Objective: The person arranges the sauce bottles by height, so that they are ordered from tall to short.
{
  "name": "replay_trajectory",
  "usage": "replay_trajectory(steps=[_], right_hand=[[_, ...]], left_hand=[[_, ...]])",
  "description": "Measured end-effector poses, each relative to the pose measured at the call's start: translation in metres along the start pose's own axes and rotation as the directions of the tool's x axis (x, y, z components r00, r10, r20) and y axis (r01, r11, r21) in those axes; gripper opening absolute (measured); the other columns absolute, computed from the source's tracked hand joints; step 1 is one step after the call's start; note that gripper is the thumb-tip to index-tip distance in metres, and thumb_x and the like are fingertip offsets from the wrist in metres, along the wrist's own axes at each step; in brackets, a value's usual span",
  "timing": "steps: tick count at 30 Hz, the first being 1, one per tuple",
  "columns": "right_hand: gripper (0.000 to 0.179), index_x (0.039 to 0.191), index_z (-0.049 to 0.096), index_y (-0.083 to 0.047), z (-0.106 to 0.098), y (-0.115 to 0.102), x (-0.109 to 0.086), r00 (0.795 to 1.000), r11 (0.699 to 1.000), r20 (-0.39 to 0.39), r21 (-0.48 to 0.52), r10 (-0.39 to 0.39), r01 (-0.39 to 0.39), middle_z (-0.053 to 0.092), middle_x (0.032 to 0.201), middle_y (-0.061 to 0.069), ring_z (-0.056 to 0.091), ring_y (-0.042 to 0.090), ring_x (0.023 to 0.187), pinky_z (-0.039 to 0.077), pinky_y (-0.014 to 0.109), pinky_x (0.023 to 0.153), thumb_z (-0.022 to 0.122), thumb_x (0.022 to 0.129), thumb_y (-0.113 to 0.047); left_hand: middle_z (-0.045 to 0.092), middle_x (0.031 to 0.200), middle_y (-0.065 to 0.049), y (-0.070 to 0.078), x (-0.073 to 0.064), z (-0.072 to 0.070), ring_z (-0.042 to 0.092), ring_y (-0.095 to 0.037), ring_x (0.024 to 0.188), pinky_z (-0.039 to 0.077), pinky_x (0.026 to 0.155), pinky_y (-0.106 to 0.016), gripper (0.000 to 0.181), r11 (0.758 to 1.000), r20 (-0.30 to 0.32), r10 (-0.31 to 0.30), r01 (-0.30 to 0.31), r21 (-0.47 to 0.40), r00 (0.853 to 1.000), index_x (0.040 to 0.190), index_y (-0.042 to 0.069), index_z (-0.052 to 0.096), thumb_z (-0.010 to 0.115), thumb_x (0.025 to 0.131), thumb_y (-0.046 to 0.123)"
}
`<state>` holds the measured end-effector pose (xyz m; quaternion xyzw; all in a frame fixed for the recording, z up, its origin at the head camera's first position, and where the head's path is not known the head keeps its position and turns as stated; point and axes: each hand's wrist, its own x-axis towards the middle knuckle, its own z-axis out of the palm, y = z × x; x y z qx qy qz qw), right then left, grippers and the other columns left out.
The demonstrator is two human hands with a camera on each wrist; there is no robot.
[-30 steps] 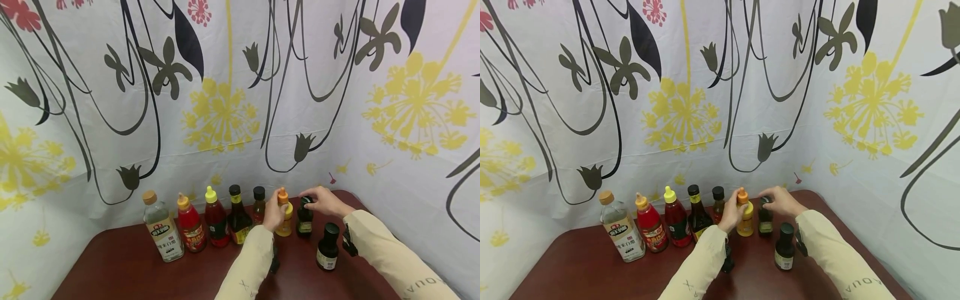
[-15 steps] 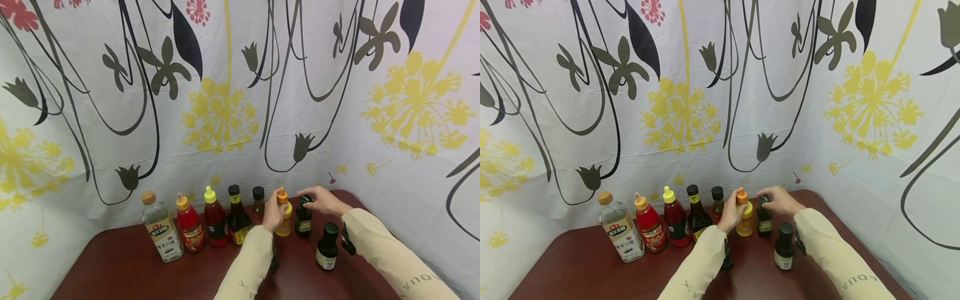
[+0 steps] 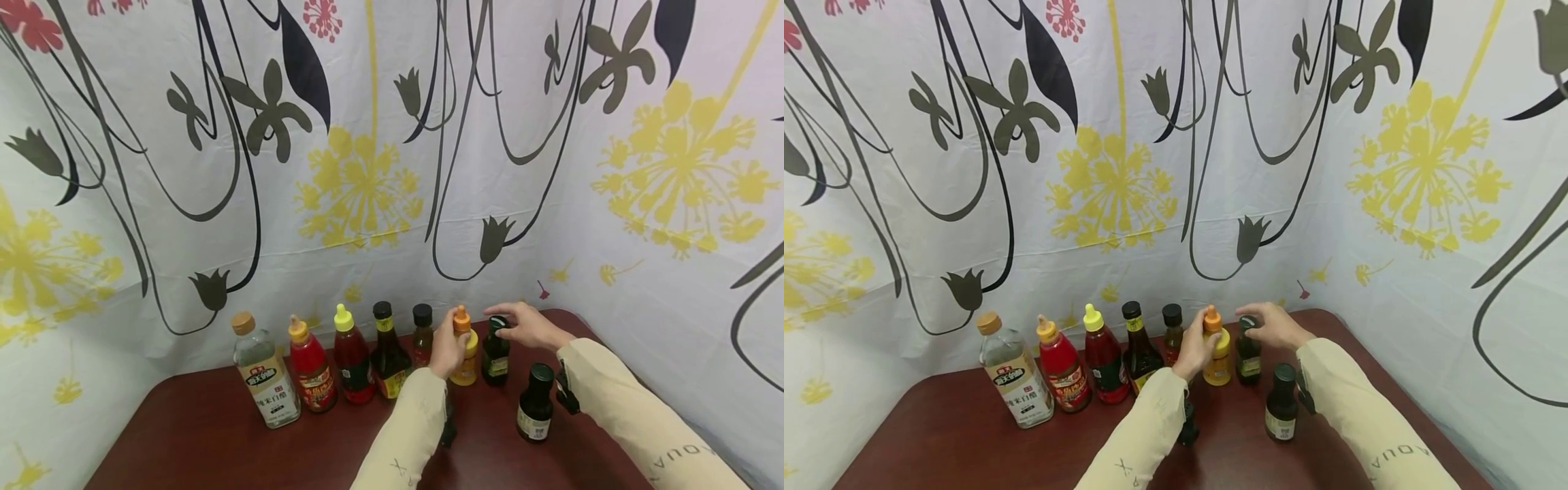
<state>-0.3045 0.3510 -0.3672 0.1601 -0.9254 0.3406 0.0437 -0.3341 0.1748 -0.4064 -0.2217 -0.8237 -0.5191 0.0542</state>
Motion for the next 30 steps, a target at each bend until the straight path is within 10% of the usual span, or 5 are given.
replay_trajectory(steps=[17,30], right_hand=[[0.048,0.122,0.045,0.009,-0.028,-0.029,-0.013,0.994,0.989,-0.089,0.126,-0.062,0.073,0.045,0.121,0.029,0.046,0.043,0.108,0.042,0.048,0.084,0.062,0.083,-0.013],[0.039,0.121,0.05,0.001,-0.034,-0.022,-0.058,0.995,0.986,-0.084,0.156,-0.052,0.064,0.056,0.113,0.018,0.057,0.022,0.1,0.047,0.024,0.078,0.057,0.088,-0.019]], left_hand=[[0.056,0.112,-0.011,-0.002,0.0,0.001,0.056,-0.024,0.098,0.045,0.081,-0.036,0.046,1.0,-0.011,0.01,-0.01,0.013,1.0,0.125,0.008,0.043,0.058,0.083,0.0],[0.056,0.112,-0.012,-0.002,0.001,0.0,0.055,-0.024,0.099,0.045,0.082,-0.035,0.046,1.0,-0.016,0.015,-0.015,0.013,1.0,0.125,0.008,0.044,0.059,0.083,-0.001]])
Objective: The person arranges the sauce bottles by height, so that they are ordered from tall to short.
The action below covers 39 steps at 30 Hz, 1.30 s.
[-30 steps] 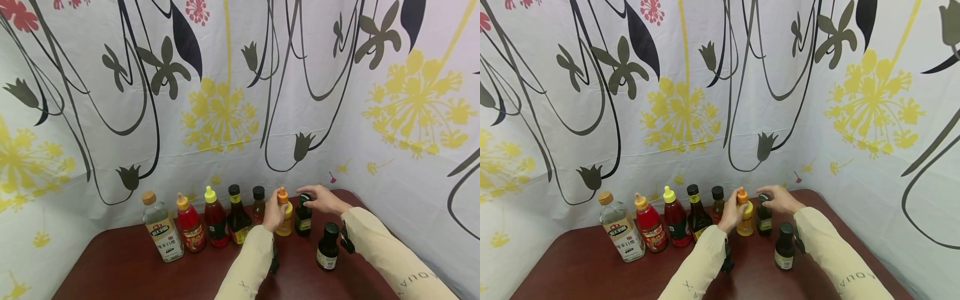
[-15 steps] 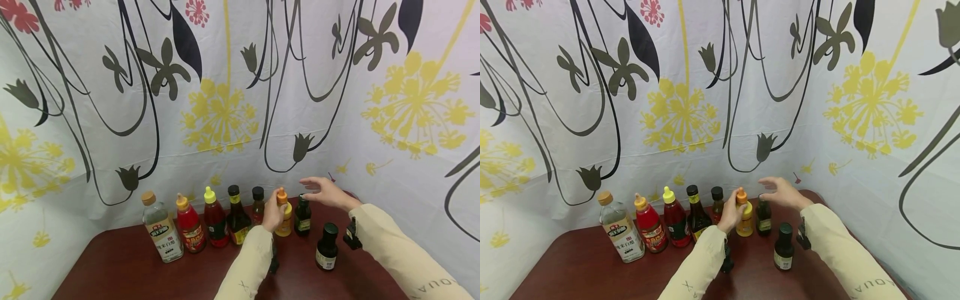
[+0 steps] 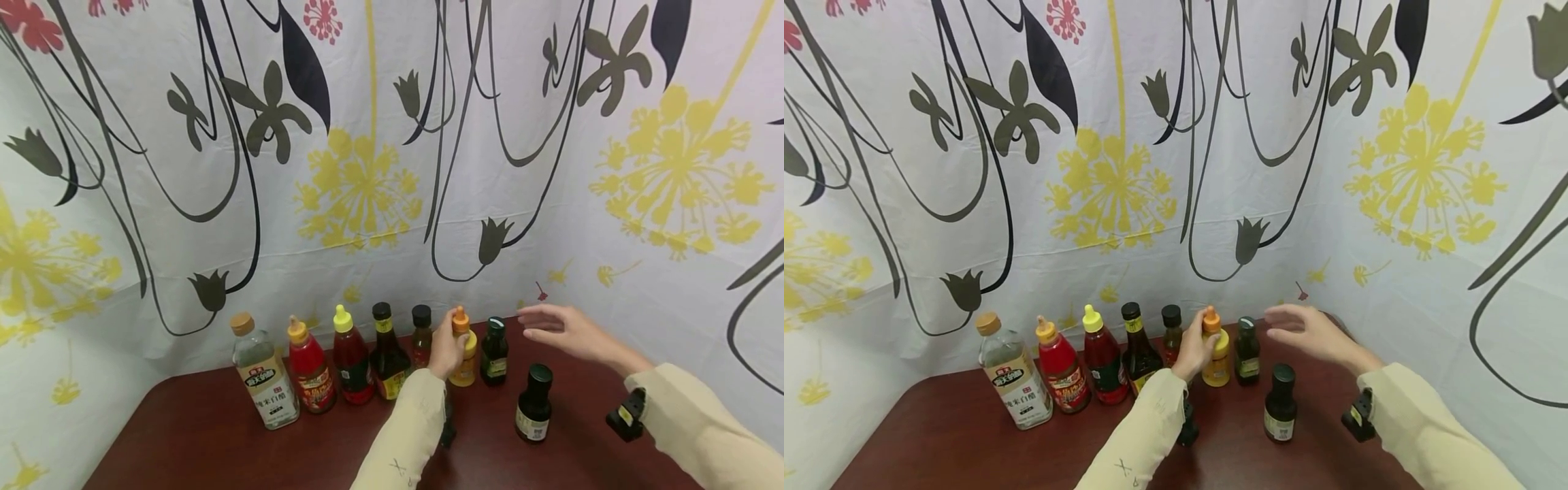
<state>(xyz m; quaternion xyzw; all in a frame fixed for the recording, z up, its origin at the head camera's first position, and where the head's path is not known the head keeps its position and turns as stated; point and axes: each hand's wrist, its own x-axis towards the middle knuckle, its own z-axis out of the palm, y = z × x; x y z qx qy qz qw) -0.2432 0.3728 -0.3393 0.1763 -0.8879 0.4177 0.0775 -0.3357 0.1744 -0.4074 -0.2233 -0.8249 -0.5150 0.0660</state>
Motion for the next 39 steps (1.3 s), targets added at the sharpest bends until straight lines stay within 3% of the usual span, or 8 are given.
replay_trajectory(steps=[11,18,21,26,34,39], right_hand=[[0.036,0.122,0.046,0.005,0.018,0.029,-0.046,0.99,0.992,0.14,0.124,-0.008,-0.009,0.051,0.117,0.021,0.052,0.001,0.101,0.047,0.025,0.076,0.051,0.09,-0.01],[0.036,0.118,0.048,0.009,0.033,0.04,-0.057,0.993,0.979,0.076,0.192,-0.085,0.069,0.055,0.113,-0.008,0.05,-0.003,0.101,0.046,0.021,0.077,0.057,0.085,-0.002],[0.036,0.115,0.047,0.013,0.039,0.042,-0.058,0.995,0.972,0.063,0.227,-0.081,0.065,0.057,0.107,-0.014,0.052,-0.002,0.099,0.047,0.021,0.076,0.059,0.083,-0.001],[0.034,0.111,0.05,0.012,0.043,0.039,-0.059,0.999,0.983,0.007,0.178,-0.04,0.038,0.059,0.102,-0.008,0.054,-0.003,0.095,0.047,0.02,0.074,0.06,0.083,-0.005],[0.041,0.114,0.051,0.009,0.043,0.032,-0.06,0.997,0.988,-0.012,0.137,0.08,-0.077,0.057,0.106,0.021,0.055,-0.003,0.092,0.049,0.022,0.07,0.063,0.082,-0.014],[0.048,0.118,0.048,0.011,0.042,0.029,-0.059,0.992,0.984,-0.037,0.132,0.124,-0.118,0.054,0.11,0.025,0.056,-0.001,0.092,0.05,0.025,0.069,0.064,0.082,-0.017]], left_hand=[[0.055,0.114,-0.013,0.0,-0.002,-0.001,0.055,-0.025,0.099,0.045,0.082,-0.037,0.046,1.0,0.019,-0.008,0.009,-0.017,1.0,0.127,0.008,0.043,0.058,0.084,0.001],[0.054,0.115,-0.012,-0.003,-0.001,0.001,0.055,-0.025,0.1,0.045,0.082,-0.038,0.047,0.999,0.025,-0.023,0.024,-0.029,0.999,0.128,0.01,0.042,0.057,0.084,0.001],[0.055,0.115,-0.012,-0.003,-0.002,0.001,0.055,-0.025,0.099,0.045,0.082,-0.038,0.047,0.999,0.021,-0.02,0.02,-0.027,1.0,0.128,0.01,0.042,0.057,0.084,0.0],[0.055,0.114,-0.012,-0.001,-0.002,0.001,0.055,-0.025,0.099,0.046,0.081,-0.037,0.046,1.0,0.005,-0.001,0.001,-0.023,1.0,0.126,0.009,0.043,0.058,0.083,0.0],[0.054,0.115,-0.013,-0.001,-0.002,-0.001,0.055,-0.025,0.1,0.045,0.082,-0.037,0.046,1.0,0.013,0.003,-0.003,-0.028,1.0,0.127,0.008,0.043,0.057,0.084,0.0],[0.055,0.114,-0.012,-0.002,-0.001,0.0,0.055,-0.025,0.1,0.045,0.083,-0.037,0.046,1.0,0.006,0.013,-0.013,-0.015,1.0,0.127,0.008,0.043,0.058,0.084,0.0]])
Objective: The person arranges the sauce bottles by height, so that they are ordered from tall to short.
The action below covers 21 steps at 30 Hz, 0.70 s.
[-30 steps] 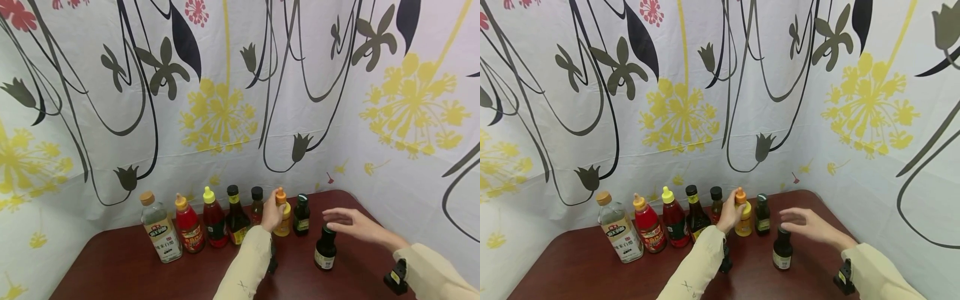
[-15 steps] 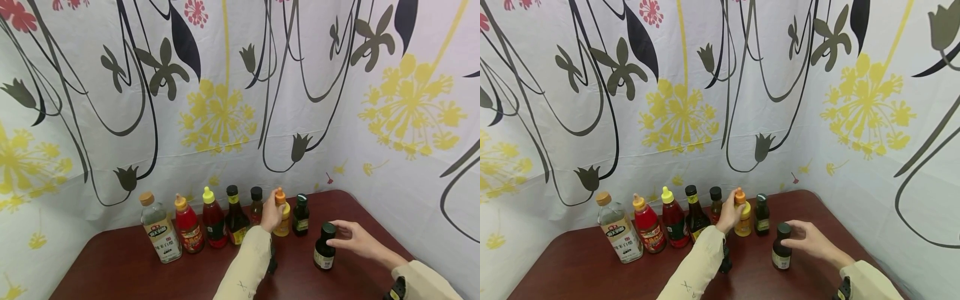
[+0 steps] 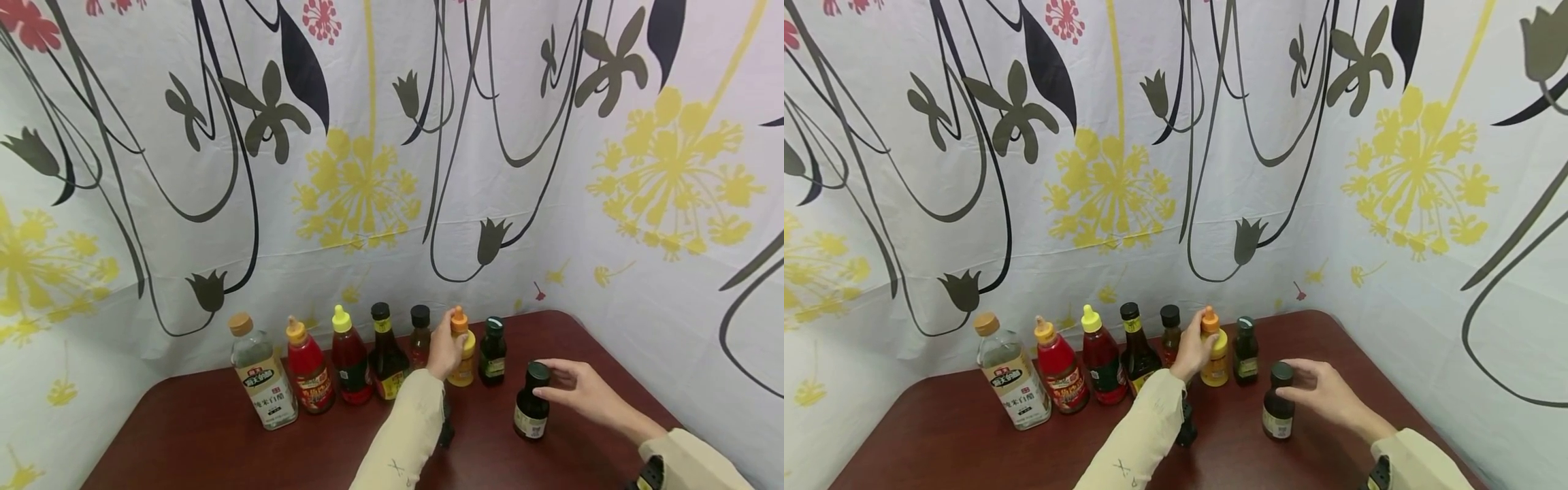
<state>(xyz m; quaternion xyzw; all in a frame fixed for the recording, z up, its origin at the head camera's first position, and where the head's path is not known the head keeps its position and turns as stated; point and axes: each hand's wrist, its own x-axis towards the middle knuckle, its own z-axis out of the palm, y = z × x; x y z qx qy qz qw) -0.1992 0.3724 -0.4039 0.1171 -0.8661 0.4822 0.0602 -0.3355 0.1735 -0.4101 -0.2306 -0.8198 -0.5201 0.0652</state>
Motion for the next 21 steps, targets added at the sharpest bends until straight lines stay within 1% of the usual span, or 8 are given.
replay_trajectory(steps=[2,6,8,11,13,18,21], right_hand=[[0.051,0.12,0.047,0.01,-0.001,-0.001,0.0,1.0,1.0,-0.021,-0.016,0.017,-0.018,0.053,0.112,0.026,0.057,0.003,0.094,0.05,0.027,0.069,0.064,0.081,-0.018],[0.054,0.122,0.046,0.009,-0.002,-0.004,0.0,0.997,0.997,-0.062,-0.063,0.04,-0.044,0.051,0.115,0.026,0.058,0.024,0.098,0.051,0.029,0.068,0.065,0.081,-0.02],[0.053,0.122,0.048,0.008,-0.004,-0.007,0.0,0.995,0.995,-0.09,-0.092,0.039,-0.047,0.052,0.115,0.025,0.056,0.031,0.099,0.051,0.029,0.068,0.066,0.08,-0.02],[0.051,0.121,0.05,0.006,-0.006,-0.011,0.002,0.992,0.992,-0.123,-0.119,0.029,-0.044,0.054,0.114,0.022,0.056,0.027,0.099,0.05,0.026,0.068,0.066,0.08,-0.02],[0.051,0.12,0.05,0.005,-0.007,-0.012,0.003,0.991,0.991,-0.132,-0.125,0.024,-0.041,0.055,0.113,0.02,0.057,0.018,0.098,0.049,0.024,0.067,0.067,0.08,-0.02],[0.052,0.122,0.048,0.007,-0.011,-0.012,0.008,0.993,0.996,-0.115,-0.092,-0.005,-0.006,0.056,0.111,0.022,0.055,0.0,0.092,0.049,0.023,0.065,0.066,0.08,-0.018],[0.052,0.122,0.047,0.008,-0.013,-0.01,0.012,0.993,0.996,-0.111,-0.092,-0.031,0.02,0.055,0.111,0.024,0.054,-0.003,0.091,0.049,0.023,0.065,0.065,0.081,-0.017]], left_hand=[[0.055,0.114,-0.012,0.0,0.0,0.001,0.055,-0.024,0.1,0.045,0.083,-0.037,0.047,1.0,-0.002,0.0,0.0,0.002,1.0,0.127,0.007,0.043,0.058,0.083,0.0],[0.055,0.114,-0.012,0.0,0.0,0.001,0.055,-0.025,0.1,0.045,0.082,-0.037,0.047,1.0,0.002,-0.008,0.008,0.001,1.0,0.127,0.007,0.042,0.058,0.084,-0.001],[0.055,0.114,-0.012,0.0,0.0,0.001,0.055,-0.025,0.1,0.045,0.082,-0.037,0.047,1.0,0.003,-0.009,0.009,0.003,1.0,0.127,0.008,0.042,0.057,0.084,-0.001],[0.055,0.114,-0.012,0.001,0.0,0.001,0.055,-0.025,0.1,0.045,0.082,-0.036,0.046,1.0,0.0,-0.011,0.011,0.006,1.0,0.126,0.008,0.043,0.058,0.083,-0.001],[0.055,0.114,-0.011,0.001,-0.001,0.0,0.055,-0.024,0.1,0.045,0.082,-0.037,0.046,1.0,-0.002,-0.013,0.013,0.007,1.0,0.126,0.008,0.043,0.058,0.083,-0.001],[0.055,0.114,-0.012,0.002,-0.001,0.0,0.054,-0.025,0.1,0.045,0.082,-0.037,0.046,1.0,0.004,-0.013,0.013,0.0,1.0,0.126,0.009,0.043,0.058,0.083,0.0],[0.054,0.115,-0.012,0.002,-0.001,0.0,0.054,-0.025,0.101,0.045,0.082,-0.037,0.047,1.0,0.019,-0.017,0.017,-0.011,1.0,0.127,0.009,0.042,0.057,0.084,0.0]])
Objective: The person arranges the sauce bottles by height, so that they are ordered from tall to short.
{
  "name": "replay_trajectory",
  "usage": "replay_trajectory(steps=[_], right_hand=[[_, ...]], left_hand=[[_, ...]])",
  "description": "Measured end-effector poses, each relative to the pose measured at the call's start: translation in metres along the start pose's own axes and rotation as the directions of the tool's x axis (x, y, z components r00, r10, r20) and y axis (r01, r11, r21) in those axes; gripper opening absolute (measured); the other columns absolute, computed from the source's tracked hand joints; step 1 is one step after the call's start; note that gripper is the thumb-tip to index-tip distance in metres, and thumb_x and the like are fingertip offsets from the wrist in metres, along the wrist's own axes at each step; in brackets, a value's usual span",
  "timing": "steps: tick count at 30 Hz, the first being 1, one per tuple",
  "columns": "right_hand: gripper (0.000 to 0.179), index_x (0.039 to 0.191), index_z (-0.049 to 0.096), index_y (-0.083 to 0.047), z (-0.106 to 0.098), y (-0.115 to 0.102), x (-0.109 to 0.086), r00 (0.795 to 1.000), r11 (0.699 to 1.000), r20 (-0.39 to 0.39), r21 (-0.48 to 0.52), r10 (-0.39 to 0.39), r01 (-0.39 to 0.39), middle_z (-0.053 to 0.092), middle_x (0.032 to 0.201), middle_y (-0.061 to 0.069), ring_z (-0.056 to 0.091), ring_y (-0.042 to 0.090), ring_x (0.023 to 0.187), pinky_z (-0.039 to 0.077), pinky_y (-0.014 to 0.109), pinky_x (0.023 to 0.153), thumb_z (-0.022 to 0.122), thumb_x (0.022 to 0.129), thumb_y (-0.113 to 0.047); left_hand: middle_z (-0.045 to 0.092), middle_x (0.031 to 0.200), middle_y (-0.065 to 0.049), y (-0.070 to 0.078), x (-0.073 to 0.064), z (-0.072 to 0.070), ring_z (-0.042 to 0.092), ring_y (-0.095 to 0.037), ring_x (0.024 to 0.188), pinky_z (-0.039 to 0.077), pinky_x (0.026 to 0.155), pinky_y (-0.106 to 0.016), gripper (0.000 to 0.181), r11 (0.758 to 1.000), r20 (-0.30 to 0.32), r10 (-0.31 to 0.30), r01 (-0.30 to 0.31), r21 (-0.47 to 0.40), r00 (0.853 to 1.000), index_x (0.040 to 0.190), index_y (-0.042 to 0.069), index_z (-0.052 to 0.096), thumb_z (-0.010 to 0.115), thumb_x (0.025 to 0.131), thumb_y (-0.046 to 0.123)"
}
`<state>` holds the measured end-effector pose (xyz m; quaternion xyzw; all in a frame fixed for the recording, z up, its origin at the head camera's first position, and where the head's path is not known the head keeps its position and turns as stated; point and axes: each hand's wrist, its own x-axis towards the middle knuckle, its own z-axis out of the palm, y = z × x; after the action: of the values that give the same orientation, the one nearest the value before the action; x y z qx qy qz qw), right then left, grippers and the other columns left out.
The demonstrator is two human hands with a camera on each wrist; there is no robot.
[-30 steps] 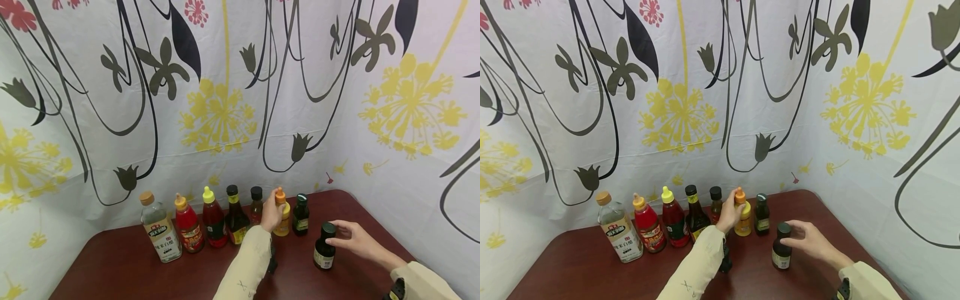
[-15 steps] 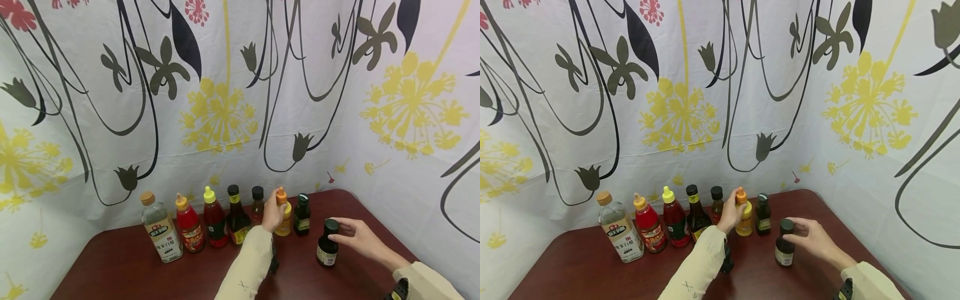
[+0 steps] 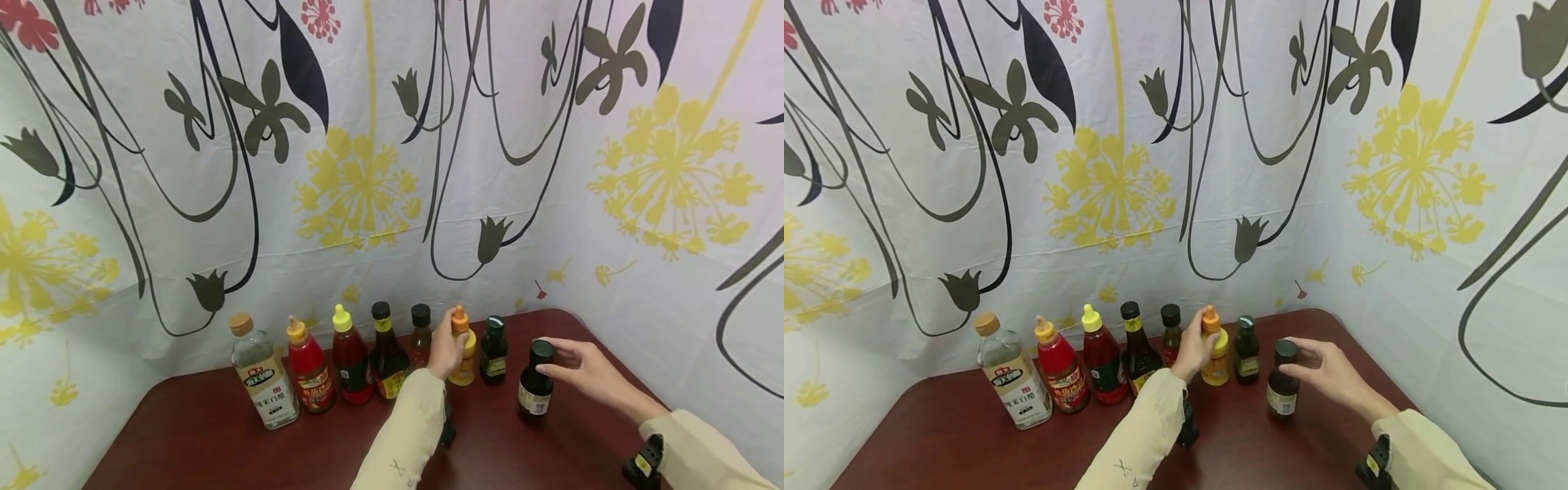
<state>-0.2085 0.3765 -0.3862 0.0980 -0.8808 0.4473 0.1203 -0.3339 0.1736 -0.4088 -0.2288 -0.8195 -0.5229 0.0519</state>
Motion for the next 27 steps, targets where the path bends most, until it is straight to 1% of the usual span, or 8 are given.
replay_trajectory(steps=[2,4,7,9,11,15,20,27], right_hand=[[0.051,0.122,0.048,0.007,0.0,0.003,0.005,1.0,1.0,-0.01,-0.021,-0.012,0.012,0.055,0.112,0.023,0.056,0.004,0.093,0.05,0.024,0.067,0.065,0.081,-0.018],[0.052,0.123,0.048,0.006,0.0,0.006,0.01,1.0,0.999,-0.023,-0.053,-0.008,0.007,0.054,0.114,0.023,0.058,0.015,0.097,0.05,0.027,0.068,0.065,0.081,-0.02],[0.055,0.124,0.047,0.005,0.001,0.01,0.016,0.999,0.996,-0.044,-0.089,0.017,-0.021,0.051,0.117,0.024,0.054,0.034,0.101,0.05,0.035,0.071,0.065,0.082,-0.024],[0.057,0.126,0.045,0.005,0.002,0.014,0.02,0.998,0.994,-0.054,-0.1,0.033,-0.039,0.049,0.119,0.026,0.051,0.04,0.103,0.049,0.04,0.072,0.064,0.082,-0.026],[0.059,0.127,0.043,0.006,0.004,0.017,0.024,0.997,0.994,-0.063,-0.102,0.039,-0.046,0.049,0.119,0.026,0.05,0.041,0.104,0.049,0.042,0.074,0.063,0.082,-0.027],[0.059,0.127,0.041,0.008,0.008,0.023,0.03,0.996,0.993,-0.084,-0.115,0.022,-0.032,0.049,0.119,0.027,0.051,0.04,0.103,0.048,0.044,0.075,0.062,0.083,-0.025],[0.056,0.127,0.042,0.007,0.011,0.027,0.038,0.993,0.99,-0.117,-0.14,0.009,-0.026,0.047,0.12,0.028,0.05,0.041,0.103,0.046,0.048,0.077,0.061,0.084,-0.023],[0.057,0.128,0.04,0.007,0.013,0.031,0.046,0.99,0.986,-0.132,-0.154,0.04,-0.06,0.048,0.119,0.029,0.05,0.042,0.103,0.046,0.049,0.077,0.061,0.085,-0.023]], left_hand=[[0.053,0.117,-0.011,0.0,0.0,-0.001,0.054,-0.025,0.101,0.045,0.082,-0.037,0.047,1.0,0.008,-0.004,0.005,-0.008,1.0,0.128,0.01,0.041,0.057,0.085,0.001],[0.053,0.118,-0.01,0.0,0.001,-0.001,0.054,-0.025,0.102,0.046,0.081,-0.037,0.048,1.0,0.016,-0.012,0.012,-0.015,1.0,0.129,0.011,0.04,0.056,0.085,0.001],[0.053,0.118,-0.01,0.001,0.001,-0.001,0.054,-0.025,0.101,0.046,0.08,-0.036,0.048,1.0,0.018,-0.016,0.016,-0.017,1.0,0.129,0.012,0.04,0.056,0.085,0.001],[0.053,0.118,-0.01,0.001,0.0,-0.001,0.054,-0.025,0.101,0.046,0.079,-0.036,0.048,1.0,0.02,-0.014,0.015,-0.019,1.0,0.129,0.012,0.04,0.056,0.085,0.001],[0.053,0.117,-0.011,0.002,0.0,-0.002,0.055,-0.025,0.1,0.047,0.078,-0.036,0.048,1.0,0.017,0.001,-0.001,-0.017,1.0,0.128,0.01,0.041,0.056,0.085,0.0],[0.053,0.116,-0.012,0.002,0.0,-0.002,0.055,-0.026,0.099,0.047,0.078,-0.036,0.047,1.0,0.01,0.016,-0.016,-0.012,1.0,0.128,0.01,0.041,0.056,0.084,-0.001],[0.053,0.118,-0.01,0.003,0.001,-0.001,0.055,-0.025,0.1,0.046,0.079,-0.036,0.049,1.0,0.011,-0.013,0.013,-0.015,1.0,0.129,0.011,0.041,0.056,0.084,0.0],[0.053,0.117,-0.009,0.003,0.001,0.0,0.055,-0.024,0.1,0.046,0.079,-0.035,0.048,0.999,0.01,-0.032,0.032,-0.01,0.999,0.128,0.013,0.042,0.057,0.084,0.001]])
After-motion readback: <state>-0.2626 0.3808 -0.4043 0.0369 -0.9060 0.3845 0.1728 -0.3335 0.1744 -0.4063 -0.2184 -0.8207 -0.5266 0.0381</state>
